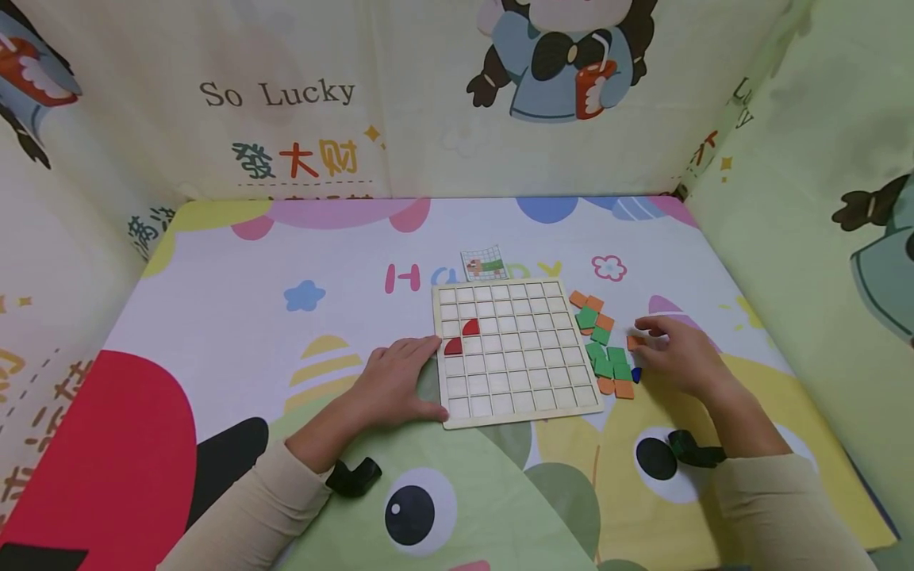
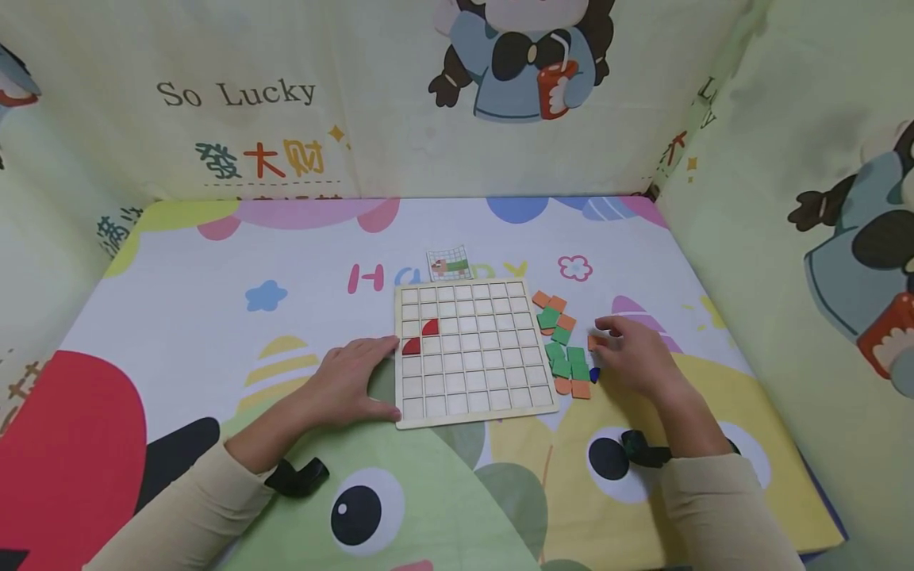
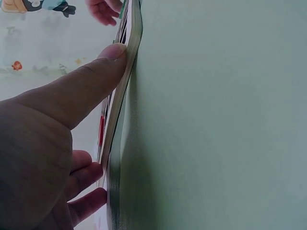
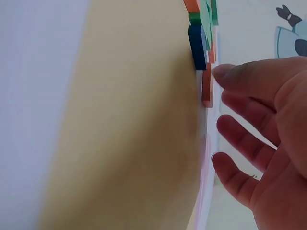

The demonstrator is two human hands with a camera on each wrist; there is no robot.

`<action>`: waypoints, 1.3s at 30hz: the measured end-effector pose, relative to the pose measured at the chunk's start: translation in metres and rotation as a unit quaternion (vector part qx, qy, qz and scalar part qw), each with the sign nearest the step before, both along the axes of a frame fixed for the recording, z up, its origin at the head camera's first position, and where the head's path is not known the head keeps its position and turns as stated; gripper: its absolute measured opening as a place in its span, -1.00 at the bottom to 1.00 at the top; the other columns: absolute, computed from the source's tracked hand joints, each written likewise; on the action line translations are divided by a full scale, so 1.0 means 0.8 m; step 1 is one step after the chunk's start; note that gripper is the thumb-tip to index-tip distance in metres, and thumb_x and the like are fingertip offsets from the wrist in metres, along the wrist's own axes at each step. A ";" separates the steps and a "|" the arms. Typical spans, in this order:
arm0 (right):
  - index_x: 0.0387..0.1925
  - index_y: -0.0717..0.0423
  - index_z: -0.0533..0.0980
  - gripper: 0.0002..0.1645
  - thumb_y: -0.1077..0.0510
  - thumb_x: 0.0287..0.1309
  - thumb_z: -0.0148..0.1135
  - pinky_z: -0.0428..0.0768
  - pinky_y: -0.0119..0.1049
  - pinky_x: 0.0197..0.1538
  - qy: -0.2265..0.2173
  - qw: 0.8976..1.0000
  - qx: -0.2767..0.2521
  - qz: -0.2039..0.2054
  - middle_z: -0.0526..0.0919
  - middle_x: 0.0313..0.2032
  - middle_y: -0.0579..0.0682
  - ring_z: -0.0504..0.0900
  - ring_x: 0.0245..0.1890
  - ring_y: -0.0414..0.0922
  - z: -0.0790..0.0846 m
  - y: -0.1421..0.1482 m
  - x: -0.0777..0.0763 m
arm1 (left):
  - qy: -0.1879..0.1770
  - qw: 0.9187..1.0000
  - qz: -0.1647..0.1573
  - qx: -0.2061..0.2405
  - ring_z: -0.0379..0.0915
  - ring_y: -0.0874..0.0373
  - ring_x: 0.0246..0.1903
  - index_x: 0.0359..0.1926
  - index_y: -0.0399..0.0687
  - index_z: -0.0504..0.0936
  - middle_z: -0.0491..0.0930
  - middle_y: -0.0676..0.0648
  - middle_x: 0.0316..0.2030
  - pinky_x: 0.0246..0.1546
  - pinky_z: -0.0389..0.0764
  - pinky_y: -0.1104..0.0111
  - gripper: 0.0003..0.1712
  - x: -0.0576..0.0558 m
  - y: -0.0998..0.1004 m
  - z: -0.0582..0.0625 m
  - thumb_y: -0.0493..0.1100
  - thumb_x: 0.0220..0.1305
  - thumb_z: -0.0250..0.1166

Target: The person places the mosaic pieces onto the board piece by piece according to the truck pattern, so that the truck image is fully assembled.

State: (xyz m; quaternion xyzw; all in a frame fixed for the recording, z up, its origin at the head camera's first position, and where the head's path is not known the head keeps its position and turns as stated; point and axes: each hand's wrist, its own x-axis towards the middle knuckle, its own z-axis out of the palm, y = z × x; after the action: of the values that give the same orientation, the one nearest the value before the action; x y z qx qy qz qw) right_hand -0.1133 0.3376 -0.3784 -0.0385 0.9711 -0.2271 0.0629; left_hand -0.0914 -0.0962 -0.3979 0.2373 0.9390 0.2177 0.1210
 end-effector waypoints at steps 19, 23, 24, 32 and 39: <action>0.04 0.35 0.55 -0.61 0.18 0.27 0.31 0.52 0.18 0.04 -0.011 1.000 0.018 0.004 0.64 -0.07 0.30 0.58 -0.04 0.26 -0.006 0.007 -0.003 | 0.000 1.000 -0.001 -0.002 0.16 -0.06 0.38 0.52 -0.10 0.18 0.29 -0.10 0.42 0.19 0.24 -0.09 0.23 -0.001 0.000 -0.001 0.31 -0.05 0.52; 0.01 0.36 0.56 -0.64 0.19 0.27 0.31 0.52 0.19 0.03 -0.004 1.000 0.026 0.010 0.66 -0.09 0.30 0.58 -0.06 0.26 -0.004 0.005 -0.003 | 0.002 1.000 -0.004 0.000 0.16 -0.06 0.38 0.52 -0.12 0.18 0.29 -0.10 0.42 0.19 0.23 -0.09 0.22 -0.001 0.000 -0.002 0.31 -0.03 0.52; 0.01 0.36 0.57 -0.64 0.19 0.26 0.31 0.52 0.19 0.02 -0.002 1.000 0.028 0.011 0.66 -0.09 0.30 0.58 -0.06 0.26 -0.004 0.004 -0.003 | 0.003 1.000 -0.004 0.000 0.16 -0.06 0.38 0.52 -0.12 0.18 0.29 -0.10 0.42 0.19 0.23 -0.09 0.22 -0.001 0.000 -0.002 0.31 -0.03 0.52; -0.04 0.36 0.60 -0.65 0.16 0.26 0.32 0.53 0.18 -0.01 0.014 0.999 0.039 0.022 0.68 -0.14 0.26 0.59 -0.10 0.24 -0.002 0.001 -0.006 | 0.005 1.000 -0.004 0.002 0.16 -0.05 0.38 0.52 -0.12 0.18 0.30 -0.11 0.41 0.20 0.23 -0.10 0.21 -0.002 -0.002 -0.001 0.30 -0.02 0.51; 0.01 0.35 0.60 -0.60 0.11 0.30 0.30 0.49 0.19 0.00 0.034 0.999 0.025 0.028 0.67 -0.10 0.28 0.52 -0.05 0.24 0.008 -0.009 -0.005 | 0.001 1.000 -0.007 0.003 0.16 -0.06 0.38 0.52 -0.12 0.18 0.30 -0.11 0.41 0.20 0.23 -0.11 0.21 -0.001 -0.001 -0.001 0.31 -0.02 0.51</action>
State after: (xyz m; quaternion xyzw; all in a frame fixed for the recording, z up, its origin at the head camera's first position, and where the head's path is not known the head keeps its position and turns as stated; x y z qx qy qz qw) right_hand -0.1172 0.3304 -0.3722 -0.0723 0.9765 -0.1999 0.0367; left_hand -0.0924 -0.0972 -0.3985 0.2442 0.9369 0.2195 0.1204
